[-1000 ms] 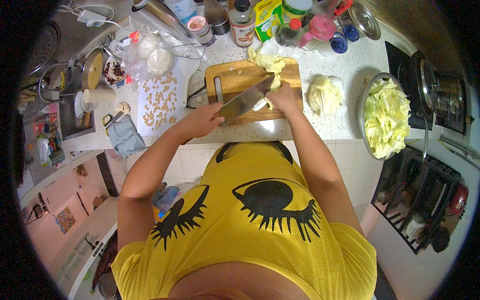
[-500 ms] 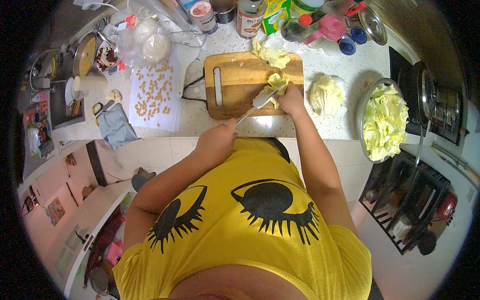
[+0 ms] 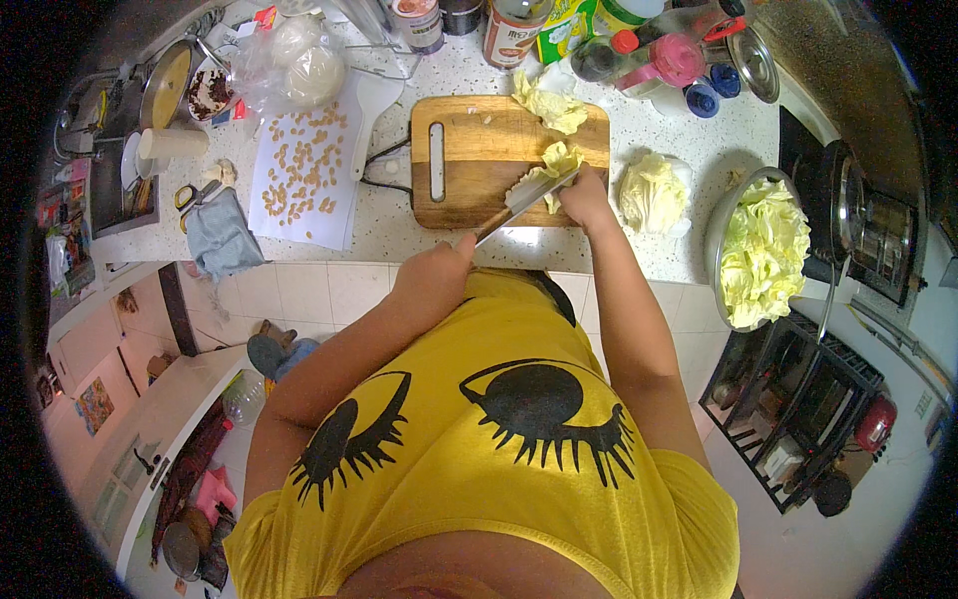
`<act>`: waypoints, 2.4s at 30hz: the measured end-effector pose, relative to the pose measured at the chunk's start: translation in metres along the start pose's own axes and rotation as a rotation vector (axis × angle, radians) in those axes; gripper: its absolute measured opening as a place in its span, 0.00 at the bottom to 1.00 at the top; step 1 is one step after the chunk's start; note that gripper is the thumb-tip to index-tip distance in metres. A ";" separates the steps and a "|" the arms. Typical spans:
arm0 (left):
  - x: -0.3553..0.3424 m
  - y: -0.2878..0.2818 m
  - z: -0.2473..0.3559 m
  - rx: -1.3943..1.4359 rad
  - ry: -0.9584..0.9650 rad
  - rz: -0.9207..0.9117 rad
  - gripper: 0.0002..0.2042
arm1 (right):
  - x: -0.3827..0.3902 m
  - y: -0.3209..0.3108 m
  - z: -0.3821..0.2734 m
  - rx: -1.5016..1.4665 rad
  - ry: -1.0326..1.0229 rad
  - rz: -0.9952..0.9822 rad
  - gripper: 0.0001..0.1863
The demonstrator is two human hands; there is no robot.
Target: The person cuts cabbage leaves into smaller pieces using a knife on a wooden cutting board and places the pieces into a metal bowl. The person repeatedly picks up cabbage, slices it, and transfers the cut pieces to the bowl.
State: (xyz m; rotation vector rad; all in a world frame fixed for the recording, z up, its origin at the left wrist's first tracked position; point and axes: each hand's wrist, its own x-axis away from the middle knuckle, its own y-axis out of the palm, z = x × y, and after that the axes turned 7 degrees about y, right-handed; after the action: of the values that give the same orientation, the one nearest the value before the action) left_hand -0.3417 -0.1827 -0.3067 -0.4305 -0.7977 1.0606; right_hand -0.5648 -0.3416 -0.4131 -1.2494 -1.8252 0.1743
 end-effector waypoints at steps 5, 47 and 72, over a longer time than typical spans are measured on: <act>-0.004 0.000 -0.005 -0.014 0.047 0.004 0.14 | 0.006 -0.001 -0.011 -0.079 0.057 0.026 0.19; 0.108 -0.030 -0.015 -0.048 -0.140 0.025 0.12 | 0.030 0.004 -0.034 0.139 -0.032 0.293 0.17; 0.083 -0.034 -0.035 0.182 -0.142 0.290 0.12 | 0.049 0.014 0.001 0.102 -0.121 0.506 0.10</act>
State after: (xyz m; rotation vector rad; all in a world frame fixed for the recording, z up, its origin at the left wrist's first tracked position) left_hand -0.2738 -0.1213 -0.2764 -0.3238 -0.7698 1.4348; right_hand -0.5601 -0.2951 -0.3927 -1.6342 -1.5430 0.6257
